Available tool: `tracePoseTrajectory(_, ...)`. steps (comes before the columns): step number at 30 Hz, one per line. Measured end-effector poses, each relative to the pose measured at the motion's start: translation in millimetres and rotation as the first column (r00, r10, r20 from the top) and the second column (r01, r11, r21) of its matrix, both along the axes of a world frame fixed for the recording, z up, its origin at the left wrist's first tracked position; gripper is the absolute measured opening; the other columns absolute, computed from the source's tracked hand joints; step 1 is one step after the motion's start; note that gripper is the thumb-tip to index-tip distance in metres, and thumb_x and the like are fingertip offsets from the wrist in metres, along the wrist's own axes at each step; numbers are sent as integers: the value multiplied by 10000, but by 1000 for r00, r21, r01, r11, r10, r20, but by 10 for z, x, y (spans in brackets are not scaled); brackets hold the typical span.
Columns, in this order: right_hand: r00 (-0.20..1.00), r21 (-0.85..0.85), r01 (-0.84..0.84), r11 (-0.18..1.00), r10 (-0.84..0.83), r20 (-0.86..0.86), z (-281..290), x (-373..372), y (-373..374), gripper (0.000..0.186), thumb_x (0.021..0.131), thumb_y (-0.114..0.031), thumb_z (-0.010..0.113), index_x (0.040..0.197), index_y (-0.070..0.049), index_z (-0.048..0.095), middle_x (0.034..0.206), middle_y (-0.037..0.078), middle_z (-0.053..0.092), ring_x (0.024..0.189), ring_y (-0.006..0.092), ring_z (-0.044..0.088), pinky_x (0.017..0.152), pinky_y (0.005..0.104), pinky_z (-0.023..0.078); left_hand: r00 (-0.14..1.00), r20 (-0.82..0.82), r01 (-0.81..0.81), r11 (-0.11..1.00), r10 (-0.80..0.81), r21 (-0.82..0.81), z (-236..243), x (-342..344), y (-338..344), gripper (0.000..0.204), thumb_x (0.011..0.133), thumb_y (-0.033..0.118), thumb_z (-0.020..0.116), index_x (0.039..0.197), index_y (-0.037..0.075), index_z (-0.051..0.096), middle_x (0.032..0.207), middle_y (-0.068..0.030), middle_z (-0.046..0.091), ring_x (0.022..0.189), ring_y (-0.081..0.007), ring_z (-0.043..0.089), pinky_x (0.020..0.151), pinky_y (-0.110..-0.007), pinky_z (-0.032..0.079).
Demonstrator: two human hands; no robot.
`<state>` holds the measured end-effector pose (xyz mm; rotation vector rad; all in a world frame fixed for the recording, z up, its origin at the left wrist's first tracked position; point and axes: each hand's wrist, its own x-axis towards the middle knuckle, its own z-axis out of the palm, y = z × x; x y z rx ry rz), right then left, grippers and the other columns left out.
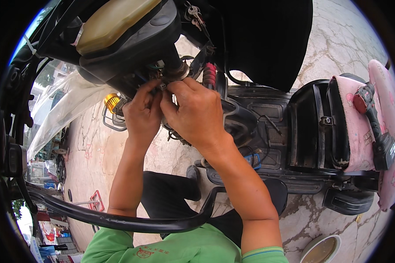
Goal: The person repairs the electrical wiring of a scooter's handlebar assembly. They use a multimeter to test connections, strip wire ends, and connect wires to the ignition switch and other components.
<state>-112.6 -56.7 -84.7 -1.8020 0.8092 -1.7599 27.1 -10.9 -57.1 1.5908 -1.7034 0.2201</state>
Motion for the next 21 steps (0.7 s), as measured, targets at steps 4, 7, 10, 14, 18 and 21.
tracePoseTrajectory(4,1000,-2,14,1000,-14,-5,-12,18,-3,87,782,-88,741,849,-43,708,779,99,665,597,299,653,550,385,529,1000,13,-5,1000,5,5,-4,13,-3,252,892,37,689,1138,84,716,567,-95,570,462,-235,581,480,-345,442)
tracePoseTrajectory(7,1000,-12,24,1000,-25,-17,-21,36,-4,106,769,-79,746,863,-47,710,785,95,668,598,296,654,547,383,528,1000,27,-6,1000,6,4,-20,38,-10,251,892,40,690,1138,85,715,571,-98,577,470,-250,592,482,-356,448)
tracePoseTrajectory(10,999,-44,40,998,-41,-17,-61,56,-22,132,755,-43,756,879,-33,711,780,96,668,595,269,655,542,356,523,1000,31,-6,1000,6,8,-21,35,-6,249,892,44,690,1136,87,716,576,-98,585,478,-262,603,484,-365,453)
tracePoseTrajectory(14,999,-70,39,997,-39,0,-56,65,-26,151,747,20,760,889,-2,715,764,103,667,592,228,655,543,308,519,999,39,4,1000,-4,-5,-30,52,-9,251,891,46,691,1137,90,717,588,-100,597,495,-274,616,491,-369,459)
tracePoseTrajectory(18,1000,-69,30,997,-30,4,-59,67,-26,155,743,27,754,889,-1,712,767,101,670,595,228,658,542,308,521,999,52,11,1000,-11,-4,-27,54,-11,253,889,46,694,1137,89,717,618,-109,626,521,-281,637,504,-366,470)
tracePoseTrajectory(21,1000,-65,19,998,-19,0,-70,68,-31,153,744,28,750,889,3,709,770,100,670,596,225,659,545,304,522,998,52,25,1000,-24,-13,-43,66,-16,252,888,40,693,1135,84,717,652,-120,654,547,-282,658,515,-363,482)
